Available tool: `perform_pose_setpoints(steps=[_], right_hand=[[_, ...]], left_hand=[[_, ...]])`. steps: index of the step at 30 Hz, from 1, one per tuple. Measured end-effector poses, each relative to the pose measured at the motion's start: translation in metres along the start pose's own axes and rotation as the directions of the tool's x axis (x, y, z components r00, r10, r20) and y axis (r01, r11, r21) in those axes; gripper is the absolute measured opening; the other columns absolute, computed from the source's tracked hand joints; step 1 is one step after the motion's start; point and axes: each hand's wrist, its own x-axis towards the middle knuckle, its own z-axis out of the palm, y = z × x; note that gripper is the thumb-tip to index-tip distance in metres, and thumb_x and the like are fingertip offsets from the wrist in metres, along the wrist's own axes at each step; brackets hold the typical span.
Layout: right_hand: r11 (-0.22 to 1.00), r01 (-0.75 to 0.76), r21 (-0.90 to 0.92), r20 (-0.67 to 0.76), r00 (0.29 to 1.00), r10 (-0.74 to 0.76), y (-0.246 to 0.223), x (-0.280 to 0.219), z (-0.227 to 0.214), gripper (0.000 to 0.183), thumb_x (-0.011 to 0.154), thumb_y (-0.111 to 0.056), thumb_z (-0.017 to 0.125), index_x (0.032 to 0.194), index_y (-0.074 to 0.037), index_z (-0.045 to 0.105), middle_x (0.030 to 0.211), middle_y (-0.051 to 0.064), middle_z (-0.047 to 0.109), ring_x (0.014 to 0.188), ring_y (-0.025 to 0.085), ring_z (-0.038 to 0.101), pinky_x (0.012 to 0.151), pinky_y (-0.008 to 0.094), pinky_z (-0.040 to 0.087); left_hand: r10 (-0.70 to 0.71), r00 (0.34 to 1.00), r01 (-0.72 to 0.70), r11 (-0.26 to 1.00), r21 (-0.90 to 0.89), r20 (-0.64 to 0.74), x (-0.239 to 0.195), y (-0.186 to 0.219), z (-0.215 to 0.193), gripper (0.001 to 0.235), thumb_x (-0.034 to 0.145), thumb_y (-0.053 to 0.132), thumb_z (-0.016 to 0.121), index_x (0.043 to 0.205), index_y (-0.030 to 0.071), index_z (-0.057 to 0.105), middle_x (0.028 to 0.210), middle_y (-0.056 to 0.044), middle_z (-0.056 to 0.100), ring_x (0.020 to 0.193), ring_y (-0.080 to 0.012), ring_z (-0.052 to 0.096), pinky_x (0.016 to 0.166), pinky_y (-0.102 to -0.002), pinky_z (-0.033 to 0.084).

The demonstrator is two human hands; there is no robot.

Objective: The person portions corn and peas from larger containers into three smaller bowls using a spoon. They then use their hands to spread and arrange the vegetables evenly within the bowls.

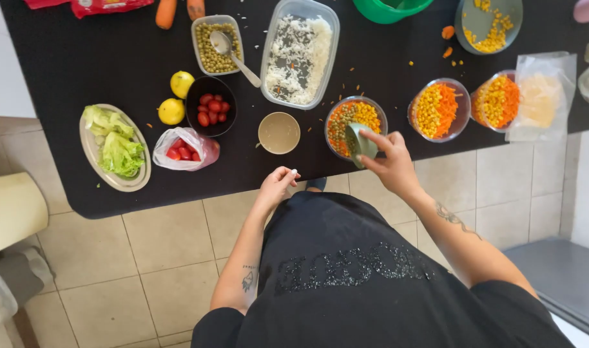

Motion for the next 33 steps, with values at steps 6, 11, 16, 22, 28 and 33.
perform_pose_setpoints(steps=[6,11,16,22,28,33], right_hand=[[0.999,0.020,-0.030,-0.028,0.999,-0.021,-0.018,-0.003,0.001,0.055,0.079,-0.013,0.075,0.129,-0.025,0.057,0.097,0.012,0.038,0.088,0.029,0.056,0.076,0.038,0.056],[0.999,0.039,0.007,-0.101,0.994,-0.038,-0.022,0.000,0.003,0.055,0.079,-0.012,0.075,0.130,-0.023,0.056,0.097,0.011,0.039,0.089,0.027,0.055,0.075,0.037,0.056],[0.980,0.131,0.147,-0.253,0.963,-0.091,0.006,0.009,0.000,0.058,0.079,-0.006,0.077,0.131,-0.018,0.054,0.096,0.015,0.040,0.093,0.027,0.054,0.071,0.039,0.057],[0.775,0.002,0.632,-0.363,0.884,0.294,-0.019,-0.014,-0.019,0.048,0.094,-0.014,0.061,0.137,-0.020,0.042,0.097,0.004,0.048,0.091,0.010,0.054,0.084,0.033,0.059],[0.693,0.074,0.718,-0.426,0.834,0.352,-0.005,-0.033,-0.027,0.049,0.094,-0.011,0.058,0.139,-0.016,0.040,0.096,0.005,0.045,0.090,0.013,0.055,0.079,0.039,0.060],[0.656,0.071,0.751,-0.427,0.810,0.401,-0.007,-0.049,-0.034,0.050,0.093,-0.007,0.057,0.139,-0.013,0.039,0.097,0.007,0.046,0.093,0.015,0.055,0.083,0.041,0.058]], left_hand=[[0.011,1.000,-0.011,1.000,0.019,0.009,0.000,-0.001,-0.003,0.024,0.088,0.040,0.058,0.090,0.019,0.069,0.072,0.000,0.069,0.080,-0.0158,0.058,0.073,-0.028,0.041],[0.022,1.000,-0.023,0.999,0.032,0.019,0.008,-0.016,-0.004,0.025,0.088,0.042,0.058,0.090,0.020,0.068,0.071,0.001,0.069,0.081,-0.0157,0.059,0.074,-0.029,0.042],[0.147,0.988,-0.130,0.957,0.258,-0.050,-0.006,0.033,0.007,0.020,0.087,0.039,0.059,0.094,0.022,0.067,0.080,0.000,0.069,0.088,-0.0225,0.064,0.078,-0.036,0.047],[0.787,0.541,-0.551,0.064,0.832,0.297,0.018,0.079,0.057,0.048,0.089,0.049,0.048,0.127,0.021,0.054,0.135,0.000,0.052,0.127,-0.0223,0.042,0.101,-0.045,0.027],[0.521,0.648,-0.444,-0.334,0.832,0.555,0.045,0.098,0.071,0.067,0.086,0.067,0.028,0.138,0.026,0.043,0.147,0.009,0.036,0.143,-0.0180,0.011,0.114,-0.056,0.001],[0.401,0.778,-0.421,-0.239,0.875,0.483,0.026,0.120,0.069,0.069,0.088,0.066,0.028,0.144,0.026,0.029,0.152,0.007,0.025,0.143,-0.0200,0.005,0.112,-0.060,-0.008]])
